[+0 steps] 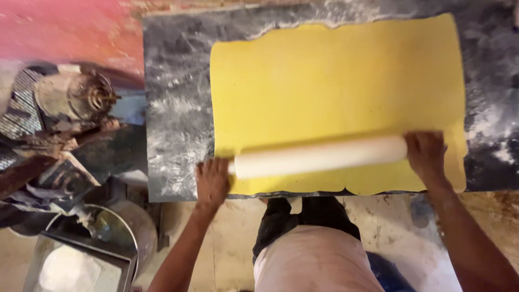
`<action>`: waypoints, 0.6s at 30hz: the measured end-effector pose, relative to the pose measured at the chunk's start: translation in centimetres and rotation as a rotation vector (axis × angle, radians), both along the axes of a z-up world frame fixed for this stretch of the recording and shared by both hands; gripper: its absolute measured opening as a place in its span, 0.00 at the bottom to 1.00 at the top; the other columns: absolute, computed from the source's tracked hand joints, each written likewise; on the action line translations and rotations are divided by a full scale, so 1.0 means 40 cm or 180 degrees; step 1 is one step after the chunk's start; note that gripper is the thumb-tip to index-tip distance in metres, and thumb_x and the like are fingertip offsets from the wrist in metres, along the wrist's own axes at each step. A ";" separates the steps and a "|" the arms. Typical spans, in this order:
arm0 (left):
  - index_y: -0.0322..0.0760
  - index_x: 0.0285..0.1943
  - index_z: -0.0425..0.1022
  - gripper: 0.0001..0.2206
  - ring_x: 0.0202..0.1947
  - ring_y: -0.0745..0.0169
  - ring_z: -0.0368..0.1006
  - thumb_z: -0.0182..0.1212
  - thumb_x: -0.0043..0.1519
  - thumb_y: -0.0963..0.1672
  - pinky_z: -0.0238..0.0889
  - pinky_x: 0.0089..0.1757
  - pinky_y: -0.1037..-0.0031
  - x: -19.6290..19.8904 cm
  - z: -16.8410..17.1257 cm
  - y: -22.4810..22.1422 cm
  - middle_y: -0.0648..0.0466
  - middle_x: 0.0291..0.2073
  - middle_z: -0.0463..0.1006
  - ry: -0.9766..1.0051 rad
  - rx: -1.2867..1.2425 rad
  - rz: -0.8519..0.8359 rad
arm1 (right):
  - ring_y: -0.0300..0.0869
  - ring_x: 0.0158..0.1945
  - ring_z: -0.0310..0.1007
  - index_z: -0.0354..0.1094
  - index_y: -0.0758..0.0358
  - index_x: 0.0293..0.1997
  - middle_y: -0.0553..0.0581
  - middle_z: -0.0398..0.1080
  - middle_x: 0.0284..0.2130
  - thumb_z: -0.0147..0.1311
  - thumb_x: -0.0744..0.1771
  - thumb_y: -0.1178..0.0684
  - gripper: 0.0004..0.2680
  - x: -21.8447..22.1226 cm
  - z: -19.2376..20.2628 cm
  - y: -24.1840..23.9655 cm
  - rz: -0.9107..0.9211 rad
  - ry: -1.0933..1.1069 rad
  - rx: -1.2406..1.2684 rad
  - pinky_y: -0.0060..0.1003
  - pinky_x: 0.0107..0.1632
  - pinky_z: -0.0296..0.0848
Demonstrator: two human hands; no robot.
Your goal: The person rolls out a large sheet of yellow dough using a white rolling pin on a floured workbench. They repeatedly push the rolling pin across the surface and occasionally move the dough by hand.
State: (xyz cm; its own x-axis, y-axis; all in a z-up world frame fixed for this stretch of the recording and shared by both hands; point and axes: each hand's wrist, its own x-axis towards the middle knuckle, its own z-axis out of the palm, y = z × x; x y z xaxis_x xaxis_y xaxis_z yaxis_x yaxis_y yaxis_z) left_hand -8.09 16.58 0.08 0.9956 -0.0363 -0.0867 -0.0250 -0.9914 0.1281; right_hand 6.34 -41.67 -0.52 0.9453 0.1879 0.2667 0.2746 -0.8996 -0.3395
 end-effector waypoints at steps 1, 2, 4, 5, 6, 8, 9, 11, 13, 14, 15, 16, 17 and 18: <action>0.36 0.55 0.70 0.20 0.58 0.44 0.66 0.60 0.51 0.39 0.53 0.60 0.47 0.059 -0.009 0.015 0.44 0.50 0.73 -0.0080 -0.0011 0.0051 | 0.63 0.44 0.68 0.72 0.62 0.34 0.63 0.72 0.33 0.54 0.72 0.52 0.09 0.059 -0.013 0.002 -0.0086 0.0138 -0.0141 0.59 0.48 0.65; 0.36 0.57 0.70 0.21 0.58 0.43 0.65 0.62 0.53 0.40 0.51 0.61 0.45 0.131 -0.019 0.034 0.43 0.52 0.72 -0.0195 -0.0014 0.0108 | 0.64 0.47 0.67 0.73 0.62 0.34 0.63 0.72 0.33 0.54 0.73 0.51 0.10 0.130 -0.034 0.009 -0.0165 0.0240 -0.0279 0.60 0.47 0.63; 0.35 0.59 0.70 0.24 0.64 0.39 0.61 0.63 0.51 0.42 0.45 0.63 0.43 0.256 -0.038 0.078 0.40 0.59 0.70 -0.0309 0.0258 -0.0037 | 0.59 0.44 0.64 0.70 0.63 0.36 0.63 0.71 0.37 0.50 0.75 0.54 0.10 0.252 -0.082 -0.001 0.0126 -0.0067 -0.0637 0.56 0.49 0.62; 0.32 0.56 0.69 0.19 0.63 0.35 0.59 0.63 0.57 0.44 0.42 0.64 0.39 0.340 -0.055 0.106 0.35 0.63 0.67 -0.0338 0.0130 -0.0051 | 0.61 0.49 0.64 0.73 0.62 0.39 0.63 0.73 0.39 0.50 0.74 0.56 0.08 0.308 -0.116 -0.011 0.0075 0.0009 -0.0439 0.57 0.50 0.62; 0.38 0.65 0.69 0.22 0.67 0.37 0.59 0.59 0.58 0.38 0.44 0.67 0.43 0.434 -0.070 0.137 0.41 0.63 0.68 -0.0271 0.0007 0.0031 | 0.63 0.54 0.64 0.76 0.62 0.41 0.63 0.74 0.40 0.50 0.74 0.57 0.07 0.401 -0.153 -0.015 0.0006 0.0016 -0.0221 0.59 0.50 0.62; 0.28 0.60 0.66 0.23 0.62 0.32 0.59 0.61 0.54 0.39 0.44 0.61 0.40 0.605 -0.106 0.199 0.34 0.60 0.68 -0.0673 -0.0317 -0.0240 | 0.54 0.55 0.64 0.69 0.65 0.49 0.61 0.68 0.46 0.48 0.72 0.60 0.04 0.540 -0.217 -0.044 0.0600 -0.0563 -0.1463 0.53 0.60 0.61; 0.30 0.65 0.66 0.23 0.63 0.35 0.60 0.58 0.58 0.37 0.47 0.66 0.44 0.676 -0.127 0.221 0.37 0.62 0.68 -0.0657 -0.0127 -0.0169 | 0.52 0.56 0.63 0.66 0.66 0.53 0.61 0.66 0.49 0.47 0.71 0.60 0.06 0.600 -0.245 -0.056 0.0799 -0.0702 -0.1812 0.51 0.63 0.60; 0.31 0.67 0.65 0.22 0.67 0.38 0.61 0.55 0.62 0.35 0.47 0.71 0.47 0.834 -0.157 0.262 0.40 0.65 0.69 -0.0665 0.0193 -0.0049 | 0.54 0.57 0.62 0.63 0.68 0.59 0.62 0.65 0.52 0.44 0.71 0.61 0.10 0.742 -0.286 -0.051 0.0784 -0.0556 -0.1624 0.51 0.64 0.59; 0.29 0.67 0.64 0.24 0.68 0.36 0.59 0.56 0.59 0.36 0.43 0.70 0.45 0.979 -0.173 0.281 0.39 0.65 0.68 -0.0814 0.0403 -0.0006 | 0.52 0.60 0.61 0.60 0.69 0.63 0.62 0.64 0.55 0.42 0.73 0.61 0.11 0.885 -0.290 -0.027 0.0865 -0.0750 -0.1762 0.51 0.66 0.57; 0.28 0.69 0.63 0.27 0.66 0.34 0.58 0.57 0.57 0.37 0.42 0.67 0.44 1.021 -0.182 0.282 0.37 0.65 0.67 -0.0981 0.0492 0.0026 | 0.54 0.61 0.60 0.60 0.70 0.62 0.64 0.63 0.55 0.42 0.74 0.59 0.10 0.934 -0.284 -0.014 0.0833 -0.0707 -0.1618 0.54 0.66 0.56; 0.27 0.70 0.62 0.29 0.65 0.32 0.57 0.58 0.56 0.38 0.41 0.64 0.43 1.046 -0.189 0.277 0.36 0.64 0.66 -0.1146 0.0582 0.0060 | 0.56 0.62 0.60 0.60 0.70 0.62 0.65 0.63 0.55 0.42 0.75 0.58 0.09 0.972 -0.273 0.001 0.0802 -0.0667 -0.1472 0.56 0.66 0.55; 0.28 0.70 0.61 0.29 0.66 0.33 0.55 0.57 0.55 0.38 0.40 0.64 0.42 1.056 -0.192 0.269 0.36 0.65 0.65 -0.1221 0.0677 0.0097 | 0.61 0.61 0.59 0.62 0.70 0.60 0.69 0.63 0.55 0.43 0.76 0.56 0.08 0.965 -0.271 0.018 0.0624 -0.0336 -0.1004 0.61 0.64 0.53; 0.29 0.70 0.61 0.29 0.67 0.33 0.54 0.56 0.55 0.38 0.39 0.64 0.42 1.055 -0.190 0.263 0.37 0.65 0.64 -0.1296 0.0771 0.0135 | 0.66 0.61 0.58 0.63 0.71 0.58 0.73 0.63 0.54 0.44 0.77 0.53 0.09 0.947 -0.266 0.028 0.0451 -0.0003 -0.0530 0.67 0.62 0.52; 0.30 0.69 0.60 0.29 0.68 0.33 0.52 0.55 0.55 0.38 0.37 0.64 0.41 1.023 -0.190 0.246 0.38 0.66 0.63 -0.1349 0.0850 0.0207 | 0.67 0.63 0.56 0.62 0.69 0.60 0.72 0.62 0.57 0.44 0.77 0.53 0.09 0.913 -0.254 0.040 0.0454 -0.0126 -0.0483 0.67 0.63 0.52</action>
State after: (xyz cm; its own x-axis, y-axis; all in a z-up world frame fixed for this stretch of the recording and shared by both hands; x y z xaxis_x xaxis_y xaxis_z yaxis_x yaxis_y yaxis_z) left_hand 32.85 26.40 -7.51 0.9448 -0.0048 0.3277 0.0430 -0.9894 -0.1384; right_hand 42.85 -40.06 -10.69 0.8955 0.3600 0.2616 0.4134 -0.8906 -0.1896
